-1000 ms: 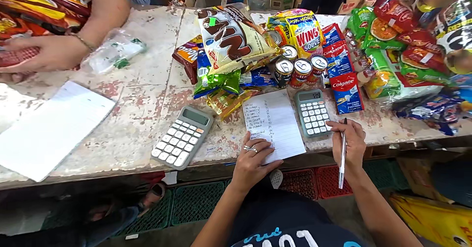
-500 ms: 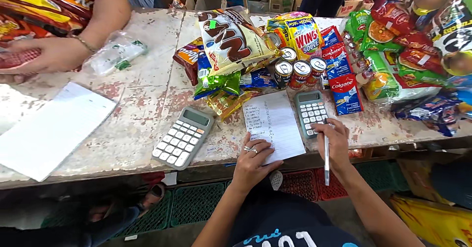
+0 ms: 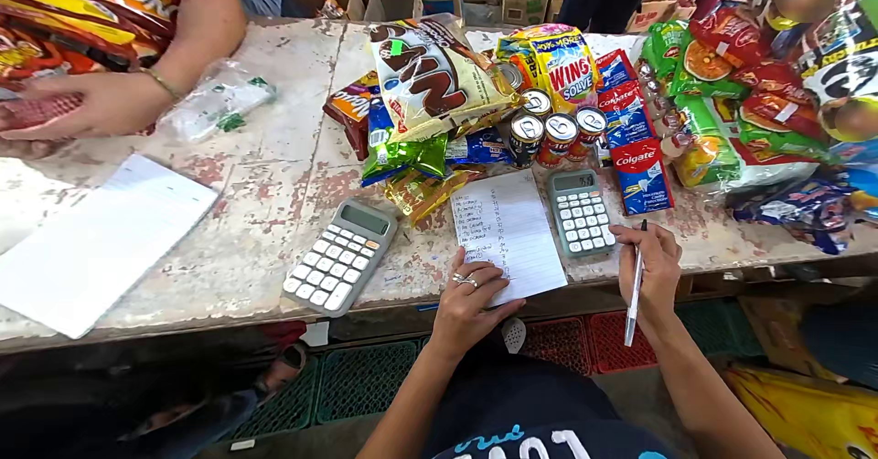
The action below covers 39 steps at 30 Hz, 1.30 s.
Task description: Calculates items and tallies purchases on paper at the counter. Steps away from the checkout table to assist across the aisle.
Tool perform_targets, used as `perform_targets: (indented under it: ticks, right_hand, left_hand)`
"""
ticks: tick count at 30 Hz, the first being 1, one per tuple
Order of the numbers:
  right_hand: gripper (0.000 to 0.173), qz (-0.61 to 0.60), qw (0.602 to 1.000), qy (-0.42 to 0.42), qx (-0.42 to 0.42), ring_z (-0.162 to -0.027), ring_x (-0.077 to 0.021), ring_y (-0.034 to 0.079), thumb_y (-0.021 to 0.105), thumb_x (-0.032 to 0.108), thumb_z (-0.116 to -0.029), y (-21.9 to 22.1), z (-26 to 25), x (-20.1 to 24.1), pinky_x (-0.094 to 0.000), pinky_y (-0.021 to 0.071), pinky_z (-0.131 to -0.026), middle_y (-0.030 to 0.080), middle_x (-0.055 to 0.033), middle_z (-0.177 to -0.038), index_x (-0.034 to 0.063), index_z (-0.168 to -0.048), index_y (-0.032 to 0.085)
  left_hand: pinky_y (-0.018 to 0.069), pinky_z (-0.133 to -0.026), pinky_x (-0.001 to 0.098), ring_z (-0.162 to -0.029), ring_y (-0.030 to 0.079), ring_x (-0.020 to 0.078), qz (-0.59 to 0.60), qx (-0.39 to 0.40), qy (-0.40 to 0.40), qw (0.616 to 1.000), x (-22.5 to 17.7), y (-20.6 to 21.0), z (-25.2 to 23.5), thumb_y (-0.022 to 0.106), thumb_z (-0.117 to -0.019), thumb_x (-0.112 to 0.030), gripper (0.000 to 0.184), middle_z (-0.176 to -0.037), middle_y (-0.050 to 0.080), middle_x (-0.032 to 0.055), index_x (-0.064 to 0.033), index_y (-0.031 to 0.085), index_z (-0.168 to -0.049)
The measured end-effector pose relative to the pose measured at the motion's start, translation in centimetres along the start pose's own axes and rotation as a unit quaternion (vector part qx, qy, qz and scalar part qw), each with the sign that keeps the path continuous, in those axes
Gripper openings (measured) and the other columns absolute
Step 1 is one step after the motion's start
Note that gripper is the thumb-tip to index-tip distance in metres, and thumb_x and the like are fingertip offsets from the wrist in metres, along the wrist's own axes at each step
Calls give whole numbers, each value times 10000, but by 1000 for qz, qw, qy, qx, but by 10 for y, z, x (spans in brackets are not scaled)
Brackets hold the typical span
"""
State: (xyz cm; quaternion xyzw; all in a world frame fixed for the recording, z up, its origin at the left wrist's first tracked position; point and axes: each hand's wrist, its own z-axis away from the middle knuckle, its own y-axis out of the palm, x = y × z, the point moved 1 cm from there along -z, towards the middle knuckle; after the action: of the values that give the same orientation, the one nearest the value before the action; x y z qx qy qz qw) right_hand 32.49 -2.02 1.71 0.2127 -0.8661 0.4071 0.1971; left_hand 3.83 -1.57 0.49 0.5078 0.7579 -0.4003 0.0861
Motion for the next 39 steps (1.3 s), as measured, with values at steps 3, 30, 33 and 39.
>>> perform_targets:
  ticks: [3, 30, 33, 39]
  right_hand:
    - [226, -8, 1000, -10, 6, -1080, -205, 631, 528, 48, -956, 6, 0, 1, -438, 456, -950, 743, 12, -1032, 105, -1011, 740]
    - [244, 45, 998, 20, 25, -1092, -218, 625, 536, 66, -955, 7, 12, -37, -479, 431, -975, 724, -12, -1058, 143, -1037, 752]
    - [231, 12, 1000, 16, 12, -1070, -221, 625, 540, 51, -950, 2, 5, -14, -466, 432, -962, 730, -21, -1034, 110, -1013, 753]
    - [231, -19, 999, -19, 23, -1091, -183, 644, 552, 50, -926, 13, -1, 16, -474, 444, -987, 746, 41, -1016, 145, -993, 751]
  left_hand:
    - [384, -1153, 582, -1151, 682, 272, 0, 0, -2, 1000, 0, -1, 1, 828, -836, -425, 344, -1089, 754, 58, -118, 789, -987]
    - [374, -1161, 585, -1130, 688, 251, 25, 6, 4, 1000, 1, -3, 1, 832, -843, -379, 284, -1057, 752, 51, -121, 782, -950]
    - [365, -1167, 578, -1136, 685, 247, 24, 6, 6, 1000, 1, -4, 2, 826, -849, -379, 283, -1058, 752, 51, -120, 781, -954]
    - [359, -1172, 577, -1145, 683, 250, 20, 3, 11, 1000, 2, -3, 5, 823, -850, -386, 290, -1058, 754, 55, -118, 780, -950]
